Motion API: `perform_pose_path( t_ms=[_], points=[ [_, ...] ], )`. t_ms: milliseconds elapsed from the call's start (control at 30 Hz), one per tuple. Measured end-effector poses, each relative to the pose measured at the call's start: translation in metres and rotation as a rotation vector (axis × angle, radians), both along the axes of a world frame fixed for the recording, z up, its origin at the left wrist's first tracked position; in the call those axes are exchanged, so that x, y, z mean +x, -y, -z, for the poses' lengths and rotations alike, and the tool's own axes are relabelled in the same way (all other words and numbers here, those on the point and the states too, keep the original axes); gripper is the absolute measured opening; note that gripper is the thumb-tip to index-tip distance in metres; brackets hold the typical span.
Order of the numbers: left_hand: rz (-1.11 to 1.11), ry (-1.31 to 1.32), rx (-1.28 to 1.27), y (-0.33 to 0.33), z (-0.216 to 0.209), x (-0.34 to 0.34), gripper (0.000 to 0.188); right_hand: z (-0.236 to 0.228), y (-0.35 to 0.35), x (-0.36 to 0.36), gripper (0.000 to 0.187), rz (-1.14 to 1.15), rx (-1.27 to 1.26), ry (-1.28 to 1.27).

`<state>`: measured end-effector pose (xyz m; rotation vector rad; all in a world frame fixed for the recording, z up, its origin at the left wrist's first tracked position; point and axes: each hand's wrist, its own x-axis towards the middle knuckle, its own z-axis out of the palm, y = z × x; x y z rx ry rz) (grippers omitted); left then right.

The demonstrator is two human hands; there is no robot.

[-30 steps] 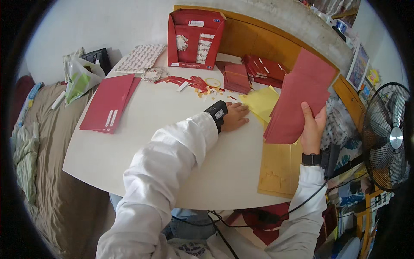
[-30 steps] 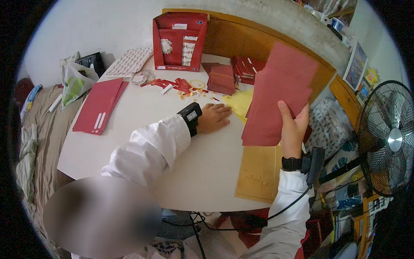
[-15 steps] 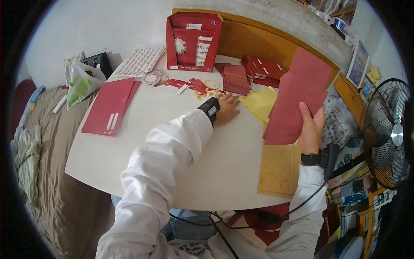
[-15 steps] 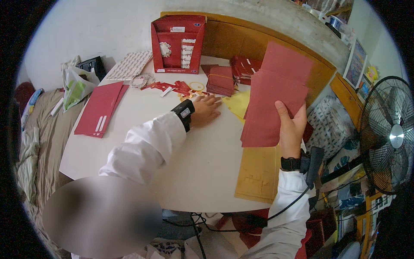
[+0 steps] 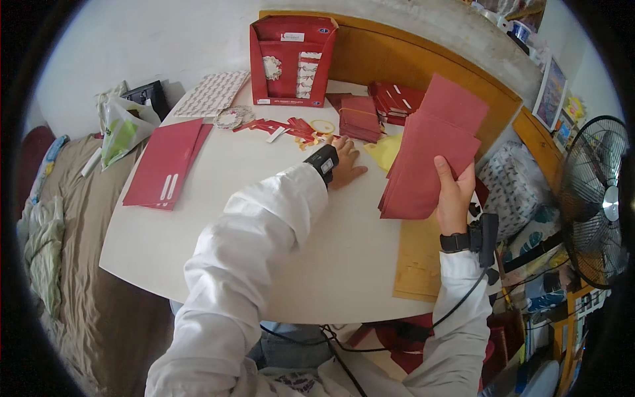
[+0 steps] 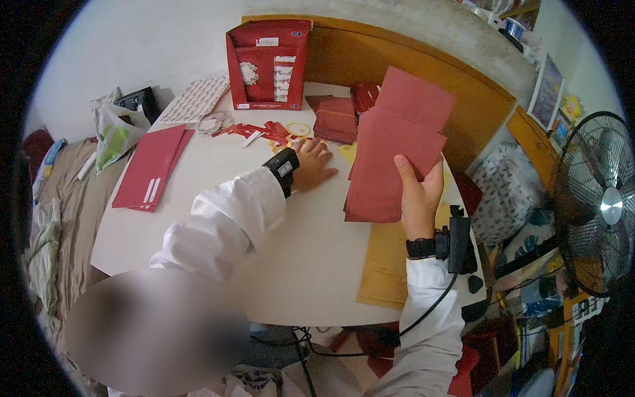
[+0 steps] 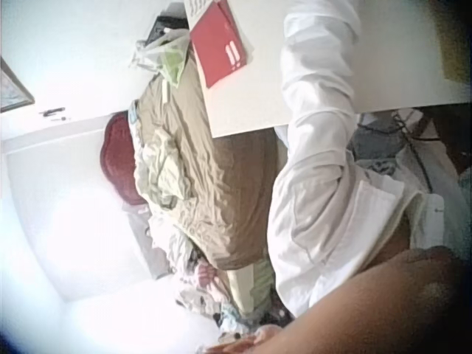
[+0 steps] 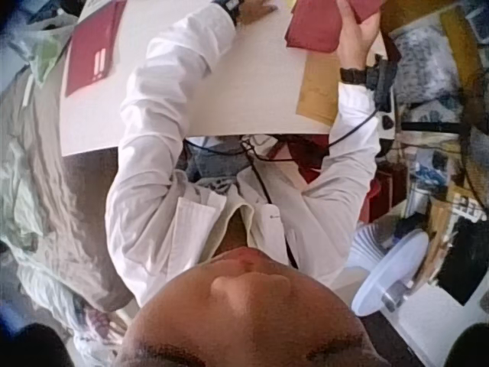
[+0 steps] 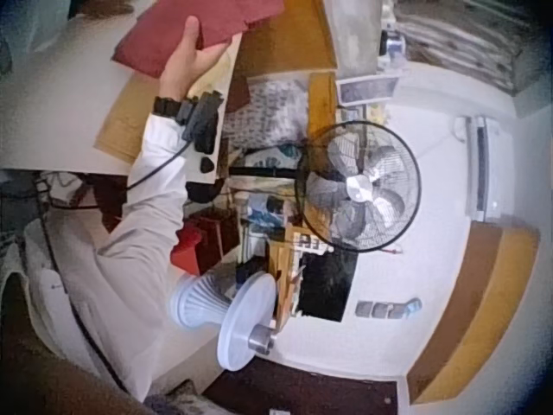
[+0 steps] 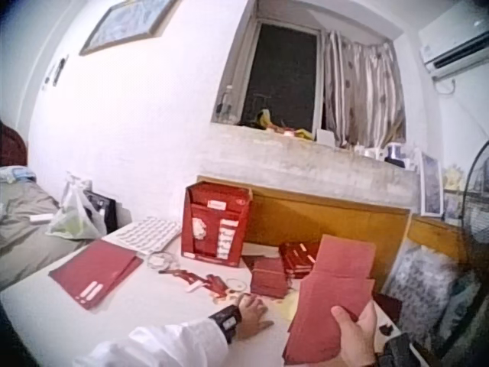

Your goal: Fold and organize red envelopes and stationary into a display box.

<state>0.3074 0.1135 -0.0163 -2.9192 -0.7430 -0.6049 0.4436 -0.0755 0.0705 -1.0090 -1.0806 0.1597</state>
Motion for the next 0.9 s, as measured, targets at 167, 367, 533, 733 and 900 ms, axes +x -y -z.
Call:
perform_pose_path(
  t_ms=[167, 367, 533, 733, 900],
  points=[
    [-0.181, -0.073, 0.045, -0.022, -0.004, -0.025, 0.057, 0.002, -0.007, -0.010, 0.041, -0.037, -0.004, -0.038],
    [-0.193, -0.025, -0.016, -0.021, -0.015, -0.035, 0.044, 0.005, -0.014, -0.009, 0.039, -0.067, -0.005, -0.061],
    [-0.099, 0.188, 0.003, -0.033, -0.020, -0.043, 0.021, 0.013, -0.030, -0.026, 0.038, -0.147, -0.012, -0.071],
    [-0.165, 0.100, -0.068, -0.029, -0.039, -0.051, 0.020, 0.028, -0.046, -0.050, 0.046, -0.097, -0.017, -0.035],
    [0.126, 0.456, -0.596, -0.014, -0.042, -0.072, 0.033, 0.029, -0.047, -0.064, 0.047, -0.116, -0.019, -0.015]
  ],
)
